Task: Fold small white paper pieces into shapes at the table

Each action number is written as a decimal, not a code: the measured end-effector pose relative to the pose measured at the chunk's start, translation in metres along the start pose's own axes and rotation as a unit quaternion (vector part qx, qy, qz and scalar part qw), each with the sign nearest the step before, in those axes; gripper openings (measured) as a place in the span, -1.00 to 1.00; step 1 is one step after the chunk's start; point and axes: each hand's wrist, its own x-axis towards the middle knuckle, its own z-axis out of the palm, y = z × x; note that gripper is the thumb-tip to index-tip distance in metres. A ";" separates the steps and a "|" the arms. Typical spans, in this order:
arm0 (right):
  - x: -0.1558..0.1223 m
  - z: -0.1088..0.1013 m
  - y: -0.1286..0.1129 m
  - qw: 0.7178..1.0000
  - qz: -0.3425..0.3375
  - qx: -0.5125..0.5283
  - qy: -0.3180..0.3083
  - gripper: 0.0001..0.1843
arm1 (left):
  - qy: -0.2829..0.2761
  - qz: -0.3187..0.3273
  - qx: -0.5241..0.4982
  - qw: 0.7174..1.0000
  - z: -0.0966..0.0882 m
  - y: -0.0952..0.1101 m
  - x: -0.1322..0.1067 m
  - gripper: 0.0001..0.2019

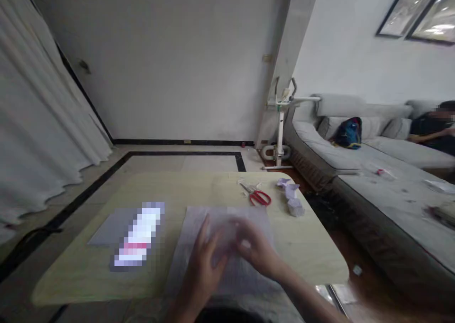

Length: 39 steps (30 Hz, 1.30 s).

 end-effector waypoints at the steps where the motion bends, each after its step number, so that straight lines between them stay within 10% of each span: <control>1: -0.001 -0.001 -0.003 1.000 -0.005 -0.005 0.000 -0.46 | -0.001 0.000 0.009 1.000 -0.003 0.001 0.001 -0.52; 11: -0.005 0.001 -0.012 0.997 0.009 0.051 0.053 -0.54 | 0.008 -0.049 -0.111 0.993 -0.011 0.011 0.002 -0.67; 18: -0.007 0.019 0.011 0.983 0.052 0.116 0.135 -0.55 | 0.012 -0.318 -0.315 0.894 -0.019 0.020 0.015 -0.59; 23: -0.006 0.027 0.017 0.972 0.076 0.167 0.145 -0.56 | 0.050 -0.376 -0.384 0.842 -0.011 0.025 0.012 -0.53; 39: -0.003 0.049 0.020 0.964 0.140 0.132 0.185 -0.82 | 0.004 -0.333 -0.281 0.900 0.000 0.020 0.004 -0.62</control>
